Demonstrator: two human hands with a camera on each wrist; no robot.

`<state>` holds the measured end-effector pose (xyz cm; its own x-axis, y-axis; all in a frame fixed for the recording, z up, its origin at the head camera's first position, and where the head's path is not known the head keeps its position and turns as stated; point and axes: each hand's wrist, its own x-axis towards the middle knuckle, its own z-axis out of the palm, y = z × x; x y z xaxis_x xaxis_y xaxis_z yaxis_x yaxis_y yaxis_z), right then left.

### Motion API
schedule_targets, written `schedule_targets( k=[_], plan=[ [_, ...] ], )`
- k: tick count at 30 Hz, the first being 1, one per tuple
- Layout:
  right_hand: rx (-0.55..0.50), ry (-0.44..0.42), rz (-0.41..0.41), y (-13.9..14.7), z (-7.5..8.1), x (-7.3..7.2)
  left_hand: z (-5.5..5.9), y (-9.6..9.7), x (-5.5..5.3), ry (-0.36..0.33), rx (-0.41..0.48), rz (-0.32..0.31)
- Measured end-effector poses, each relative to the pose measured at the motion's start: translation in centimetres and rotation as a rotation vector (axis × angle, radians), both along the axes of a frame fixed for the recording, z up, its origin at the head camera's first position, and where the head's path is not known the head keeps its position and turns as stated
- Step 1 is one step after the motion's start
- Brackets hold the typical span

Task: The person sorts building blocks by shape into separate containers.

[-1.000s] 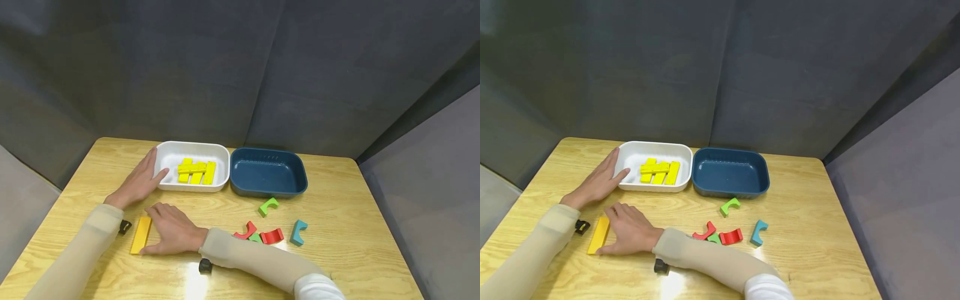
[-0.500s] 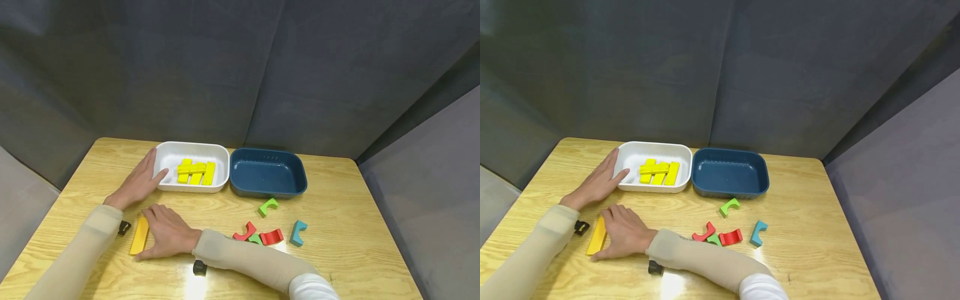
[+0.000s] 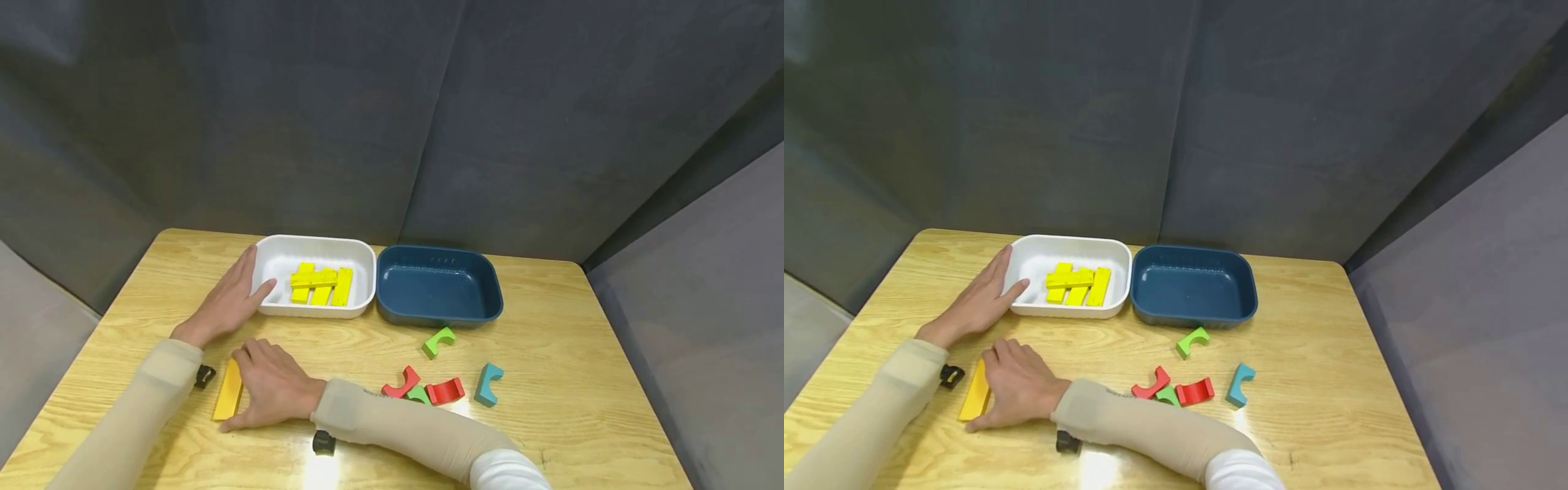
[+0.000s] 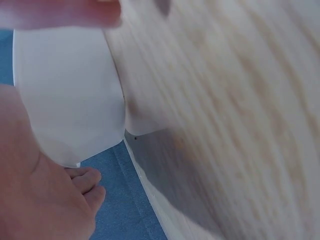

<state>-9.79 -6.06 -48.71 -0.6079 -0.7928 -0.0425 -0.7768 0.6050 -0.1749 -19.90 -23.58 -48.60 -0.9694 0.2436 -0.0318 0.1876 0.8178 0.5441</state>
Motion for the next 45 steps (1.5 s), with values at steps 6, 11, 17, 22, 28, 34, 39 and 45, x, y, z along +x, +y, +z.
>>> schedule_targets(
  k=[6, 11, 17, 22, 28, 34, 39, 45],
  plan=[
    [0.007, 0.016, 0.001, -0.1, -0.1, 0.2, -0.1, 0.0, 0.1, 0.001, -0.004, 0.0],
    [0.003, 0.017, 0.005, -0.1, -0.3, 0.2, -0.2, 0.0, 0.1, 0.003, -0.004, -0.003],
    [-0.009, -0.001, 0.002, 0.1, -0.2, 0.3, -0.2, 0.1, 0.1, -0.001, -0.001, -0.004],
    [-0.021, -0.023, -0.004, 0.3, 0.0, 0.3, -0.1, 0.1, 0.1, -0.001, 0.003, -0.005],
    [-0.028, -0.032, -0.002, 0.8, 0.4, 0.3, -0.2, 0.1, 0.1, -0.001, 0.003, -0.004],
    [-0.034, -0.049, -0.012, 1.8, 0.9, 0.4, -0.2, 0.1, 0.1, -0.009, 0.003, 0.002],
    [-0.066, -0.05, -0.007, 2.8, 1.3, 0.3, -0.2, 0.0, 0.1, -0.011, 0.002, 0.009],
    [-0.079, -0.062, 0.0, 3.7, 1.7, 0.4, -0.1, 0.1, 0.0, -0.011, 0.003, 0.016]
  ],
)
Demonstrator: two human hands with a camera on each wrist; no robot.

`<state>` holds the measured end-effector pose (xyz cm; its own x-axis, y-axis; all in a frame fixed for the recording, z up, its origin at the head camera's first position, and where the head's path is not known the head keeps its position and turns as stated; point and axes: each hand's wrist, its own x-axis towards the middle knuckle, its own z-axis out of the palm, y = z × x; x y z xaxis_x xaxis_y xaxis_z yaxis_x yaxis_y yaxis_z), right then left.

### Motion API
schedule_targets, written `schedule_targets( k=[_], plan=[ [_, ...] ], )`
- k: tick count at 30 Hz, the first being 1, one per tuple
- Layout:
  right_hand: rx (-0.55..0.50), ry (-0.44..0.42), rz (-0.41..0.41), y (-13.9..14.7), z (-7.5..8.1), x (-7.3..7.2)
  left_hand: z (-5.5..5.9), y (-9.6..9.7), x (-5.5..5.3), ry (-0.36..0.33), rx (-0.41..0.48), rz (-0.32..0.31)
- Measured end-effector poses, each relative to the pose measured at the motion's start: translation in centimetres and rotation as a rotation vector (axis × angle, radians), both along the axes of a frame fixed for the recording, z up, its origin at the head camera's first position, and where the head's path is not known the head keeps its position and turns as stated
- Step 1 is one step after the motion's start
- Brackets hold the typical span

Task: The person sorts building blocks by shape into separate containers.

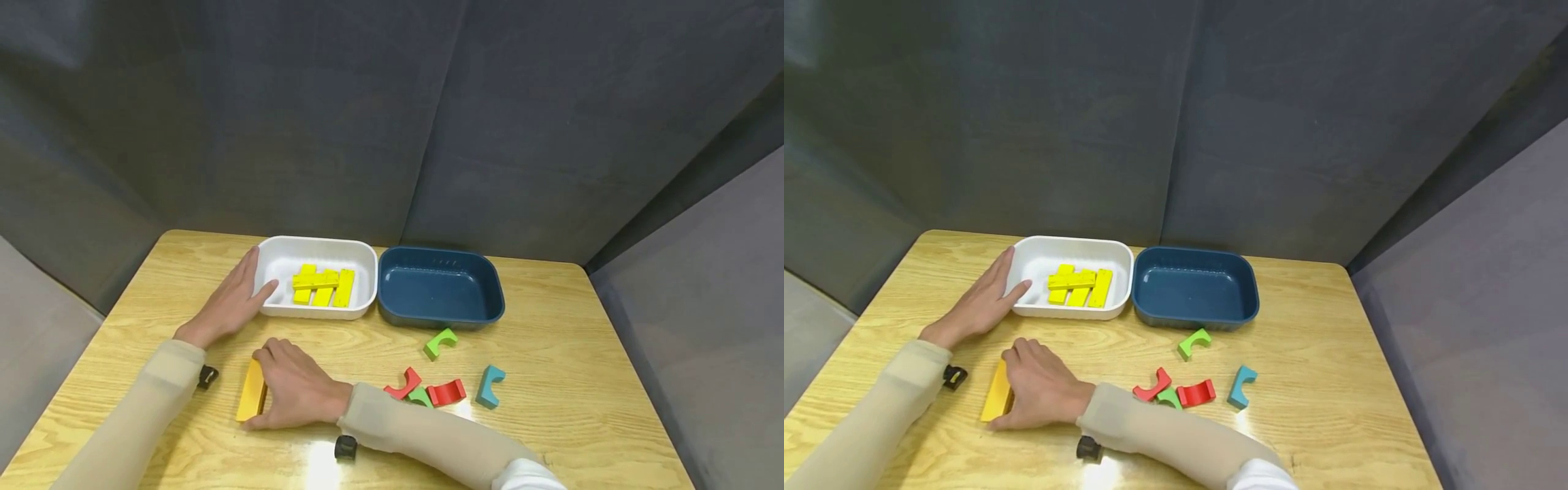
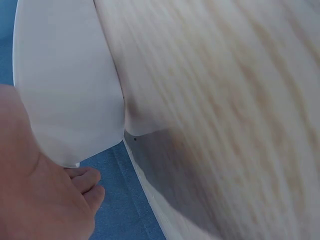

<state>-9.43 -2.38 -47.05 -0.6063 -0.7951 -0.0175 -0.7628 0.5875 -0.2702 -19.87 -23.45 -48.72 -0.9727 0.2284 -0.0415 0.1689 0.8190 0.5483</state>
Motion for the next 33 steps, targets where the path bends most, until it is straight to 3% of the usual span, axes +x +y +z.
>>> schedule_targets(
  k=[11, 26, 33],
  plan=[
    [-0.014, -0.054, 0.001, 1.9, 0.7, 0.0, -0.2, -0.1, 0.1, -0.003, 0.017, 0.016],
    [-0.066, -0.117, -0.072, 4.7, 2.2, -1.2, 0.1, 0.0, -0.2, -0.01, 0.001, 0.016],
    [-0.085, -0.091, -0.095, 5.8, 3.0, -1.7, -0.2, -0.1, -0.2, 0.003, 0.011, 0.011]
  ],
)
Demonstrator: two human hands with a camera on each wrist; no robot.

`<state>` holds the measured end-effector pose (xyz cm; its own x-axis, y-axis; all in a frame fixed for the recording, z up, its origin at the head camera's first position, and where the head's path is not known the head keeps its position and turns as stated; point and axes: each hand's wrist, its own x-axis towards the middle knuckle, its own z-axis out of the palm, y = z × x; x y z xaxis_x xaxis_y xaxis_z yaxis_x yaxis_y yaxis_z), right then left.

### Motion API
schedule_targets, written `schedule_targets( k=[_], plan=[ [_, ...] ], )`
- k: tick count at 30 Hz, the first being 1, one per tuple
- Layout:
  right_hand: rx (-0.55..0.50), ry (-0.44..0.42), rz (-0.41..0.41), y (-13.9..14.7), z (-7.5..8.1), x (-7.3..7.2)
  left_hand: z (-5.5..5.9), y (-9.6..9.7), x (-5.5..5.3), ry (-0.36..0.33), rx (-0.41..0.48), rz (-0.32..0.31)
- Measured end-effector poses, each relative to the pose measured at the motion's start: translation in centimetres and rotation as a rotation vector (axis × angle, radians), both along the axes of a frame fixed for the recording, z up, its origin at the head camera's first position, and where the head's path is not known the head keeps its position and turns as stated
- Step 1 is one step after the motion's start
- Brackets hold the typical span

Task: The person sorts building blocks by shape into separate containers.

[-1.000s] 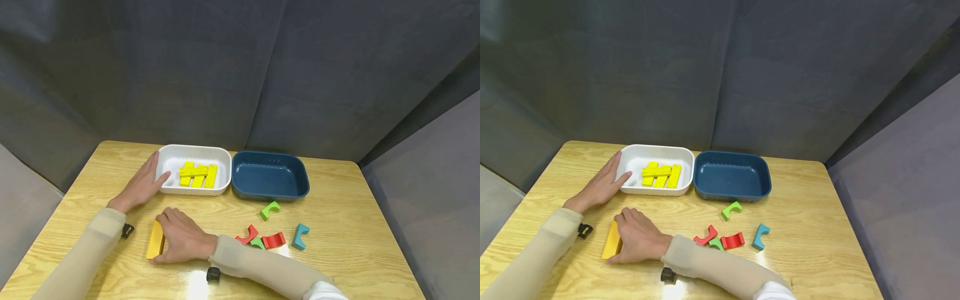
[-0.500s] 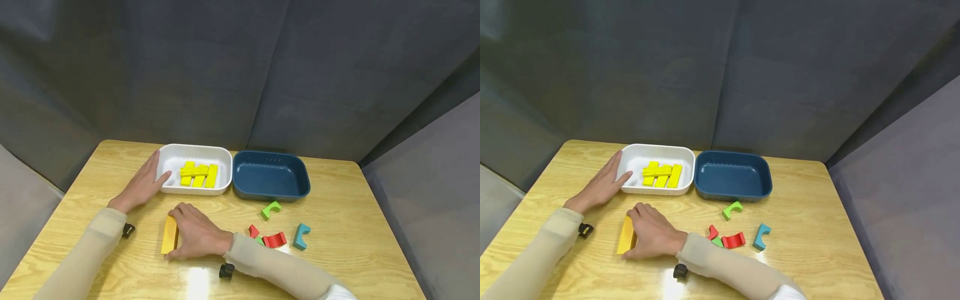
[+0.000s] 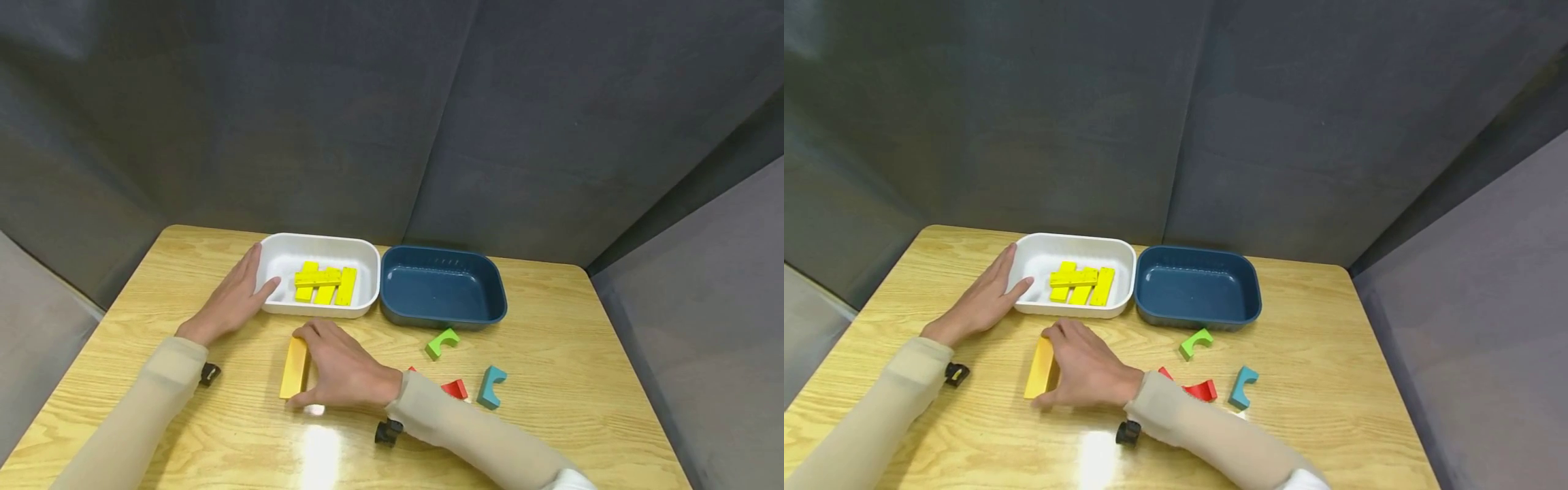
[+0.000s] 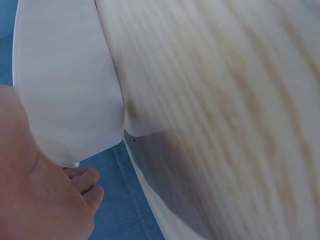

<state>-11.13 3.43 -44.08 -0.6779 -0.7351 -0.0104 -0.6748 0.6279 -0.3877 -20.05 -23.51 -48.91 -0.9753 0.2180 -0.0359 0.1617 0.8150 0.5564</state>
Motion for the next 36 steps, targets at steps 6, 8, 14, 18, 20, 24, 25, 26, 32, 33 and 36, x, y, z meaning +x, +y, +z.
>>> schedule_targets(
  k=[6, 8, 14, 18, 20, 24, 25, 26, 32, 33, 36],
  plan=[
    [-0.012, 0.005, -0.032, 1.1, 0.6, -0.7, 0.0, 0.1, 0.1, -0.001, 0.006, -0.001],
    [-0.01, 0.007, -0.043, 1.4, 0.9, -0.9, 0.0, 0.1, 0.1, 0.002, 0.007, -0.002],
    [-0.017, 0.024, -0.072, 2.6, 1.9, -2.3, -0.1, 0.3, 0.2, 0.006, 0.01, -0.001],
    [-0.036, 0.031, -0.099, 3.6, 2.5, -3.5, -0.1, 0.5, 0.1, 0.011, 0.011, 0.002],
    [-0.049, 0.031, -0.115, 4.0, 2.7, -4.1, -0.1, 0.5, 0.1, 0.013, 0.01, 0.003],
    [-0.068, 0.024, -0.144, 4.7, 3.2, -5.4, -0.1, 0.6, 0.2, 0.016, 0.009, -0.001],
    [-0.068, 0.027, -0.148, 4.9, 3.3, -5.7, -0.1, 0.6, 0.2, 0.017, 0.009, -0.001],
    [-0.068, 0.026, -0.157, 5.0, 3.4, -6.1, -0.1, 0.6, 0.2, 0.018, 0.008, -0.002],
    [-0.059, 0.02, -0.204, 5.8, 4.0, -8.5, -0.2, 0.7, 0.2, 0.022, 0.007, -0.005],
    [-0.054, 0.02, -0.206, 5.9, 4.0, -8.9, -0.2, 0.7, 0.2, 0.023, 0.007, -0.005],
    [-0.033, 0.026, -0.202, 6.1, 4.1, -10.0, -0.2, 0.7, 0.2, 0.025, 0.01, -0.003]
  ],
)
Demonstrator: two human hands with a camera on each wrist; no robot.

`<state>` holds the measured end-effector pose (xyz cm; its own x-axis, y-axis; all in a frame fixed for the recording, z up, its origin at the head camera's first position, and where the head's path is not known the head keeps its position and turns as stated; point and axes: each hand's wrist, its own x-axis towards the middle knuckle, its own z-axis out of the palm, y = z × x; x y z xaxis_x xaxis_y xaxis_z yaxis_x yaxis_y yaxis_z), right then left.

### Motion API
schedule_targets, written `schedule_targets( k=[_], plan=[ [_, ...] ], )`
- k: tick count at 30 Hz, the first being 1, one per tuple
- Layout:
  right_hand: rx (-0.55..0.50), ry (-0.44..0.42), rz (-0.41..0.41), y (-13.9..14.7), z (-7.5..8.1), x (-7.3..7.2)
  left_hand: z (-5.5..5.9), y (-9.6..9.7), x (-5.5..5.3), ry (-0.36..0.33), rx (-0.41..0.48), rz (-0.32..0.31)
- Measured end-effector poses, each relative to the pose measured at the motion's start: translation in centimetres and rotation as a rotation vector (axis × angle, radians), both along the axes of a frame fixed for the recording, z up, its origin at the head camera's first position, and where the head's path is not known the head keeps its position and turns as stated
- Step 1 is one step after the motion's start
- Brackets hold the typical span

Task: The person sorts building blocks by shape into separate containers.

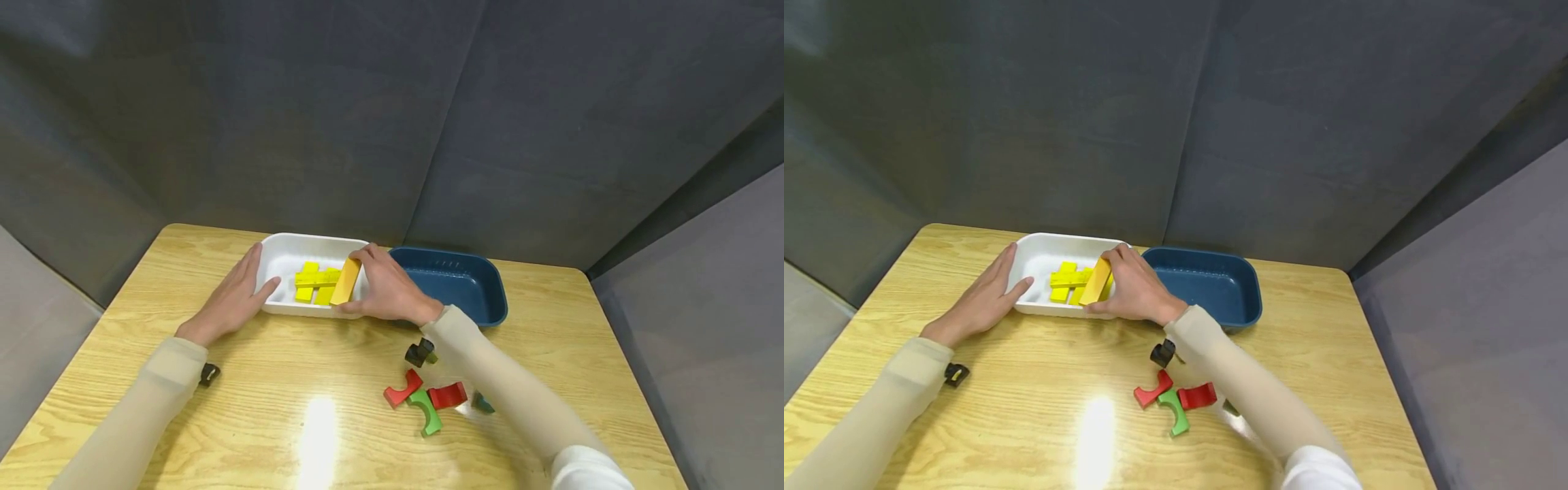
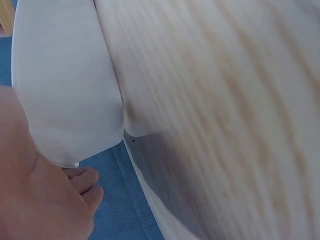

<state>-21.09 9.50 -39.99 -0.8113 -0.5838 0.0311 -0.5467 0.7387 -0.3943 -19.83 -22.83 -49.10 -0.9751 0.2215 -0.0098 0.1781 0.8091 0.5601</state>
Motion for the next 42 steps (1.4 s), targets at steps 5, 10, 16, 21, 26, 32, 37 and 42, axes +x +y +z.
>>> schedule_targets(
  k=[5, 10, 16, 21, 26, 32, 37, 42],
  plan=[
    [0.028, -0.004, -0.011, -0.1, -0.2, -1.3, -0.1, 0.0, 0.1, -0.002, 0.0, 0.005],
    [0.045, -0.036, -0.032, -0.1, -0.5, -2.3, -0.2, 0.1, 0.1, -0.001, 0.003, 0.009],
    [0.06, -0.063, -0.029, -0.1, -1.0, -3.1, -0.1, 0.1, 0.0, 0.004, 0.004, 0.008],
    [0.074, -0.08, -0.027, -0.2, -1.4, -3.5, -0.2, 0.0, 0.1, -0.004, 0.008, 0.01],
    [0.077, -0.084, -0.025, -0.5, -1.7, -3.8, -0.3, -0.1, 0.2, -0.002, 0.007, 0.011],
    [0.099, -0.074, -0.03, -0.8, -2.0, -4.0, -0.2, -0.1, 0.1, -0.004, 0.009, 0.008],
    [0.106, -0.07, -0.031, -0.8, -2.3, -4.2, -0.2, 0.0, 0.2, -0.014, 0.01, 0.009],
    [0.095, -0.045, -0.04, -0.6, -2.4, -4.3, -0.2, 0.0, 0.1, -0.017, 0.005, 0.01]
  ],
)
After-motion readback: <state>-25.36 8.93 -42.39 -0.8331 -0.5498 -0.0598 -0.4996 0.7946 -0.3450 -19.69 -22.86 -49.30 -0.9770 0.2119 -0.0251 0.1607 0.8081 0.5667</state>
